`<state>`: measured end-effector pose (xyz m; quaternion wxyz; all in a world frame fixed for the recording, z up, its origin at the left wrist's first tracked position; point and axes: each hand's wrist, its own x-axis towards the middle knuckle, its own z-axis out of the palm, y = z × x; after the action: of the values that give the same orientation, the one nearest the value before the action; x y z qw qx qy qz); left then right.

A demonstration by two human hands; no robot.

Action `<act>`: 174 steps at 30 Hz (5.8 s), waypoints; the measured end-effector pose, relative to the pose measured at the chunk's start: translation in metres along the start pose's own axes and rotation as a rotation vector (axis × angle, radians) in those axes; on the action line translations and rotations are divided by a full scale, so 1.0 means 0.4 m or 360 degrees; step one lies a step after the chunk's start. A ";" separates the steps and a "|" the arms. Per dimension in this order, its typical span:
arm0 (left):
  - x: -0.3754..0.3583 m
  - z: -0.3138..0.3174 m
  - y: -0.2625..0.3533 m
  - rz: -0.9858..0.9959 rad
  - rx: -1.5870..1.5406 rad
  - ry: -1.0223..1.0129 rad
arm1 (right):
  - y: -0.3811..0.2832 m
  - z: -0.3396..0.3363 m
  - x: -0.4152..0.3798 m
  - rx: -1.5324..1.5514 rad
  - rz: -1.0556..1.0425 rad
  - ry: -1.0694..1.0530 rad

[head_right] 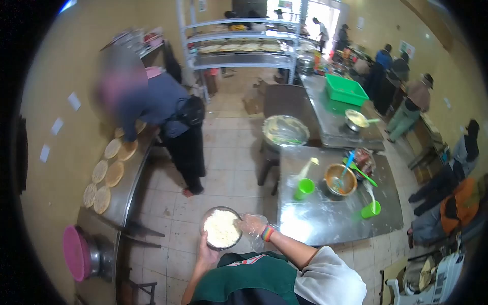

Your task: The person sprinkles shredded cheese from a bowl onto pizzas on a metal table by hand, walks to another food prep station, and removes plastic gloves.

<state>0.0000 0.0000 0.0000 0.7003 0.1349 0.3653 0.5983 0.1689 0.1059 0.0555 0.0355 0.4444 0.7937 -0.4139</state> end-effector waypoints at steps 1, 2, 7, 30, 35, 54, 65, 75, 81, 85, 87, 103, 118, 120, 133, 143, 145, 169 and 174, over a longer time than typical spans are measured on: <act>-0.005 -0.002 0.004 0.0110 -0.0050 0.0007 | -0.048 -0.014 -0.011 -0.0180 0.0148 0.0139; -0.013 -0.002 0.003 0.0217 -0.0101 0.0019 | -0.069 -0.018 -0.011 -0.0360 0.0294 0.0278; -0.048 -0.256 0.323 0.0270 -0.0063 0.0136 | -0.417 0.111 0.274 -0.0225 -0.0862 0.0783; 0.201 -0.772 1.020 0.0943 -0.0510 0.0815 | -1.182 0.289 1.245 -0.0914 -0.2486 -0.0187; 0.176 -0.914 1.147 0.0938 -0.0538 0.0914 | -1.351 0.410 1.356 -0.0979 -0.2252 -0.0326; 0.187 -1.460 1.296 0.1379 -0.0740 0.1405 | -1.795 0.708 2.021 0.0484 -0.0911 -0.1496; 0.021 -1.388 1.149 0.1510 -0.1121 0.1712 | -1.952 1.051 2.331 -0.1677 -0.1765 -0.0040; -0.029 -1.375 1.148 0.1469 -0.1116 0.1656 | -2.024 1.131 2.179 -0.1647 -0.1934 -0.0283; -0.036 -1.391 1.147 0.1480 -0.1258 0.1649 | -1.969 1.099 2.077 -0.1720 -0.2052 -0.0341; -0.029 -1.404 1.137 0.1516 -0.1251 0.1669 | -1.930 1.069 2.023 -0.1955 -0.2022 -0.0483; -0.028 -1.409 1.142 0.1538 -0.1084 0.1681 | -1.885 1.052 2.060 -0.1725 -0.2183 -0.0472; 0.001 -1.413 1.171 0.1513 -0.1174 0.1632 | -1.864 0.942 2.090 -0.1863 -0.1817 -0.0300; 0.045 -1.464 1.262 0.1452 -0.1277 0.1763 | -1.868 0.995 2.015 -0.1704 -0.2099 -0.0498; 0.058 -1.497 1.263 0.1469 -0.1225 0.1813 | -1.836 0.961 2.049 -0.1586 -0.2125 -0.0421; 0.147 -1.582 1.370 0.1393 -0.0721 0.1804 | -1.858 0.891 1.747 -0.1199 -0.2488 -0.1069; 0.180 -1.609 1.370 0.1431 -0.0781 0.1634 | -1.915 0.835 1.924 0.0006 -0.0422 -0.2082; 0.178 -1.616 1.341 0.1468 -0.0914 0.1674 | -1.923 0.835 2.008 -0.0085 -0.0560 -0.1974; 0.041 -1.503 1.258 0.1585 -0.1185 0.1867 | -1.974 0.986 2.435 -0.1487 -0.1786 -0.0676; 0.028 -1.490 1.283 0.1536 -0.1147 0.1874 | -1.954 0.907 2.256 -0.1824 -0.1233 -0.0129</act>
<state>-0.7804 -0.0104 -0.0980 0.0630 -0.2898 0.3598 0.8846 -1.0621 0.2610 -0.0762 0.1439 0.0244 0.9867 0.0716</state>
